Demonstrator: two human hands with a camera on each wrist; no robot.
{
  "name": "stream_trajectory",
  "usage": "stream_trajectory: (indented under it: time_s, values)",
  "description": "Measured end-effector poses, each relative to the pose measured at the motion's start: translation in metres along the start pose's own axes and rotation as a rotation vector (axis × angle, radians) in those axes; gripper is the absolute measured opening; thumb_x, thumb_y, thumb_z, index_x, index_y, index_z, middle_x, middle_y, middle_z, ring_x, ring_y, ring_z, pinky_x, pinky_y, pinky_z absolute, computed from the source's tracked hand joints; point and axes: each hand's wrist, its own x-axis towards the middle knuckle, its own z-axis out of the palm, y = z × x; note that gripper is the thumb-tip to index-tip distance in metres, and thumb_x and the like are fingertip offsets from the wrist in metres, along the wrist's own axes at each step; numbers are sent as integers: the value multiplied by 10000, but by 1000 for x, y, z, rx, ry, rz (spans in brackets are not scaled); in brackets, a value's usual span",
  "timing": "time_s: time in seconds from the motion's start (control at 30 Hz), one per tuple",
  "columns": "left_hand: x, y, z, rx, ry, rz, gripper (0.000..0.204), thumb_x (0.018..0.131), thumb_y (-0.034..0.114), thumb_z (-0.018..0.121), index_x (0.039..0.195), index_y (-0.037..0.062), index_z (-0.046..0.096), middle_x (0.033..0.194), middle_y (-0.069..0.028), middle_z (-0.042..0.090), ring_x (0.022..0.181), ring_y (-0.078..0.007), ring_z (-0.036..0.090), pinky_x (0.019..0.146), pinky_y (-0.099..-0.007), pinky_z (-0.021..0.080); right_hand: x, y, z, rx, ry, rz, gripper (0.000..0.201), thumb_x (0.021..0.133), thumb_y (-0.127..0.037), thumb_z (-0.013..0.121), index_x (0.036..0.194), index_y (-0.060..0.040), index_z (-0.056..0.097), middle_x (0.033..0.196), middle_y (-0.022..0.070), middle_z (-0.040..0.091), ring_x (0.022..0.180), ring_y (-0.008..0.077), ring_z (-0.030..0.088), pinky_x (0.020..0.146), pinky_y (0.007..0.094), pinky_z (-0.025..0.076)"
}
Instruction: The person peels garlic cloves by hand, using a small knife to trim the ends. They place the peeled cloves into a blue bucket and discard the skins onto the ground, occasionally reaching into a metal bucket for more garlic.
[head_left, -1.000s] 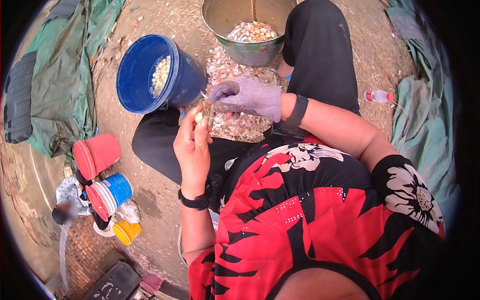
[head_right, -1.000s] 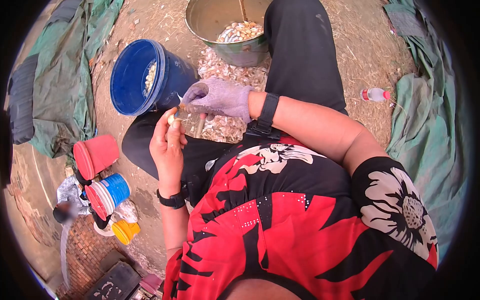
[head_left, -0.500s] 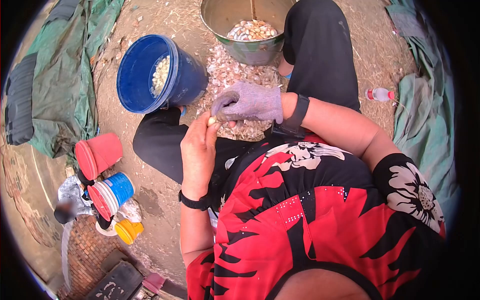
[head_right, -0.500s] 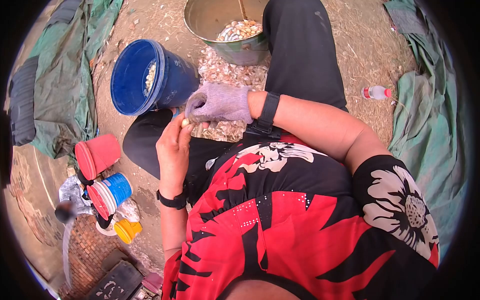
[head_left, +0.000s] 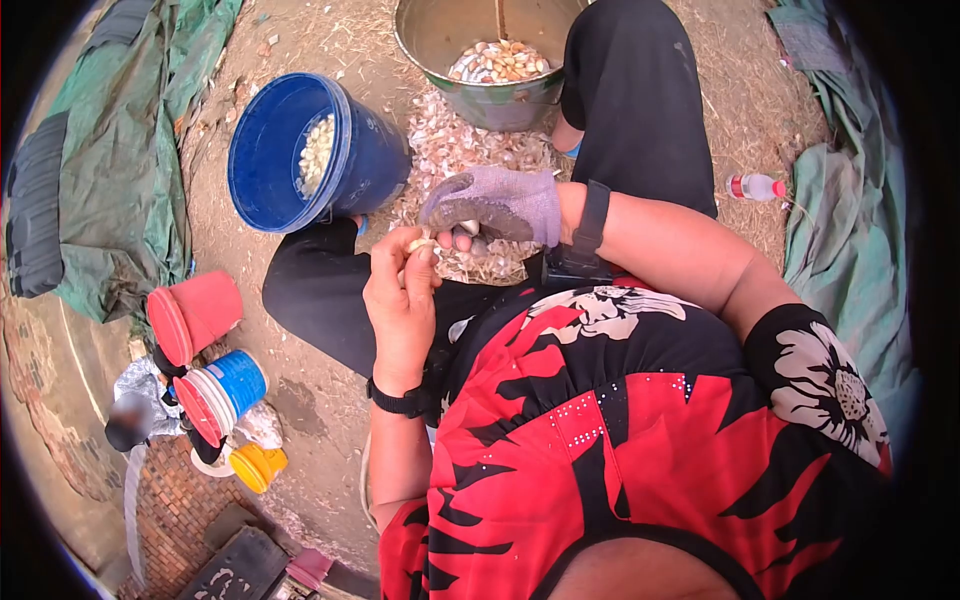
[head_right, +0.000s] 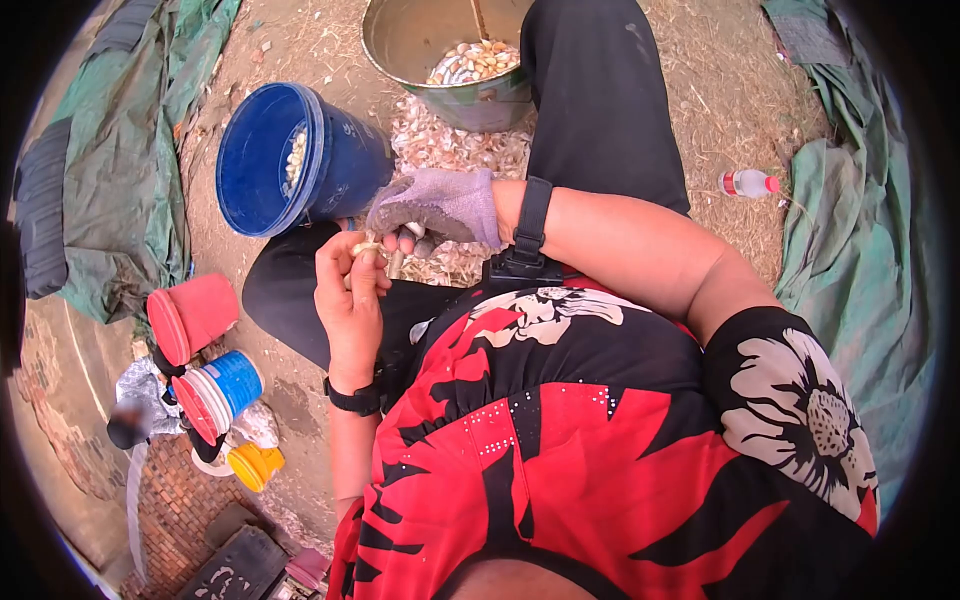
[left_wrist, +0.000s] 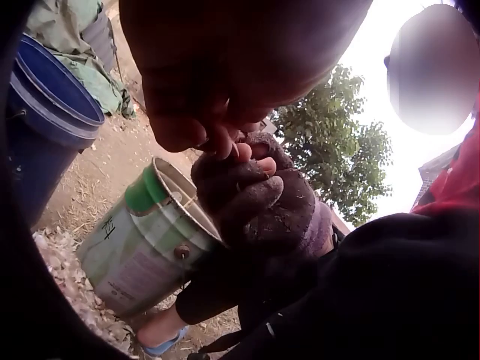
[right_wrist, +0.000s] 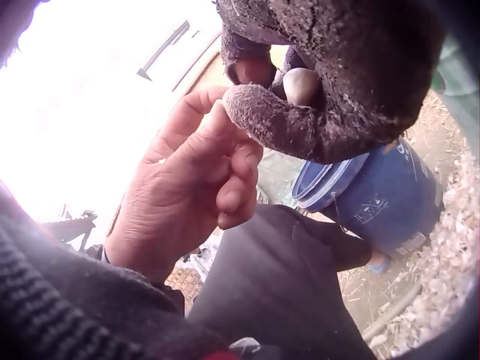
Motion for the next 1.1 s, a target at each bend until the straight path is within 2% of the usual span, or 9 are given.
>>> stream_trajectory:
  time_s: [0.07,0.13,0.2,0.27,0.47,0.63,0.77,0.97,1.1]
  values:
    - [0,0,2,-365,82,46,147,1012,60,517,1150,52,466,871,-89,608,666,-99,558,588,-255,488,6,5,-8,51,-20,-41,248,938,-234,637,1025,-4,672,835,59,661,678,100,625,620,236,511]
    - [-1,10,-2,-587,111,24,181,1040,139,485,1163,54,383,892,-110,606,653,-134,569,576,-266,502,14,4,-11,-253,169,-44,243,942,-224,640,1041,-4,669,846,62,660,706,106,636,637,240,515]
    - [-2,16,-6,-628,111,-43,176,1048,152,465,1159,50,374,908,-117,608,644,-135,571,575,-270,505,6,3,-3,-351,211,-99,265,949,-245,643,1052,-3,667,864,60,661,750,114,650,656,247,520]
    - [-3,9,-7,-576,88,-31,168,1052,163,456,1161,56,386,933,-124,610,654,-135,575,576,-273,505,-2,-5,10,-70,82,-114,311,941,-275,666,1087,-1,666,885,54,660,797,105,648,672,251,523]
    - [-5,3,1,-362,80,23,143,1043,121,468,1150,47,408,908,-109,631,630,-114,565,558,-243,485,-2,-7,14,-211,-41,-104,384,926,-302,691,1150,8,654,913,47,664,795,80,626,686,242,522]
    - [-3,6,6,-218,78,2,127,1037,100,470,1140,40,424,901,-100,628,627,-104,557,554,-241,477,-3,-5,10,-228,-20,-122,383,921,-303,694,1142,8,654,894,45,664,741,73,617,677,227,512]
    - [2,3,11,-276,66,10,147,1041,122,475,1158,38,444,881,-76,613,623,-93,541,553,-233,468,-1,-3,4,-261,-44,-200,359,918,-286,697,1121,7,654,878,49,661,707,75,608,658,226,507]
    - [11,-8,11,-649,53,-123,323,1039,230,512,1284,21,540,824,-17,552,630,-84,503,541,-233,433,0,-5,3,-85,-38,-240,343,922,-284,690,1110,1,656,871,40,661,702,77,593,649,222,491]
    - [11,0,18,-566,29,-141,399,1032,325,517,1268,5,543,822,-18,550,635,-84,489,545,-232,418,0,-4,8,-272,17,-277,350,937,-307,669,1112,-4,659,870,33,660,702,74,590,653,214,483]
